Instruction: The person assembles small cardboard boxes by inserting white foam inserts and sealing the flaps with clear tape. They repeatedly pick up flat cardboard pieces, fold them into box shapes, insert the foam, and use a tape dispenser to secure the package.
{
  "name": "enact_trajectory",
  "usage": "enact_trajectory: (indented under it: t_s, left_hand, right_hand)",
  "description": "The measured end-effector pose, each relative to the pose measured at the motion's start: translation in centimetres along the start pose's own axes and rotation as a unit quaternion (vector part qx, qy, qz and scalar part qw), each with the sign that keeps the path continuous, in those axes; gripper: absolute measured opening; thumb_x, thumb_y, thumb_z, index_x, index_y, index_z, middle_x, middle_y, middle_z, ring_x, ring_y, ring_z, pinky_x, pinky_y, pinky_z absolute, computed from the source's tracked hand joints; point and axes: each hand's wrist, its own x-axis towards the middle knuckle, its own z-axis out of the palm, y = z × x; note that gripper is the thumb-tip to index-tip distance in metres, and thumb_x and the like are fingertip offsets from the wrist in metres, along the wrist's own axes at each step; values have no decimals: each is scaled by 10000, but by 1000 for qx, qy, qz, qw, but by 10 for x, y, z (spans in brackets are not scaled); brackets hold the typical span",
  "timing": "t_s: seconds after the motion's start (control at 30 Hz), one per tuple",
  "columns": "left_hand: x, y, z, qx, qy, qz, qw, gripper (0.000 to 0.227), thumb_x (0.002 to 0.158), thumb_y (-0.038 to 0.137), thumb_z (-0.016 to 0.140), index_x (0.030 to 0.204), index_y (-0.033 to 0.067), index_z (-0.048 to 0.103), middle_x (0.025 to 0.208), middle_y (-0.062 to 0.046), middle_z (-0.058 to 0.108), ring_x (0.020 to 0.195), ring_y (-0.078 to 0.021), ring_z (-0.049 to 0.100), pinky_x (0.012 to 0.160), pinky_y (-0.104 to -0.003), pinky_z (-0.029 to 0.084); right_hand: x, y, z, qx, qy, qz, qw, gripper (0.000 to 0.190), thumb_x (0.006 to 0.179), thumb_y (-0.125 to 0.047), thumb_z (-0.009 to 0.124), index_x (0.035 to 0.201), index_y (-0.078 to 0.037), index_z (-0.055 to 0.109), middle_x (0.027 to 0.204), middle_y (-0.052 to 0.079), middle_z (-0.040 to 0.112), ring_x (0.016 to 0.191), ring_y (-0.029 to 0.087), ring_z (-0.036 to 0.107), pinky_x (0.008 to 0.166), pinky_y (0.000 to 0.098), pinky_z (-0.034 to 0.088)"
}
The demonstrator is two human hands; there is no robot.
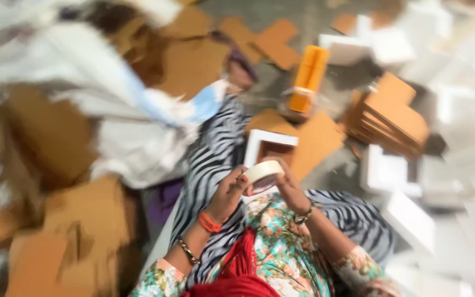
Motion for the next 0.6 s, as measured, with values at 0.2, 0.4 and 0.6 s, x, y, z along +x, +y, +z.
enact_trajectory:
  t_s: [0.2,0.4,0.6]
  left_hand:
    - [75,20,57,108,-114,136,978,644,942,338,750,1386,65,372,1106,-47,574,1008,-153,619,896,-310,533]
    - [91,-21,84,360,-78,266,891,444,874,60,768,1232,149,520,1038,-89,686,976,-333,665,825,-415,523]
    - [79,-64,49,239,-98,278,925,409,925,41,712,1235,141,465,1007,-130,644,848,-314,697,733,-404,569]
  right_hand:
    - [-20,-41,-51,69,173,-63,980,593,1118,-562,510,1328,-7,505,1075,105,602,917,160,579,819,297,487]
    - [-43,-53,-71,-85,188,-58,977,781,1044,-730,437,1357,-18,506,1234,75,568,1008,127,558,856,245,470]
    - [-26,-40,-67,102,180,-5,978,789,990,-754,410,1255,-20,523,1151,59,607,830,133,593,693,258,481]
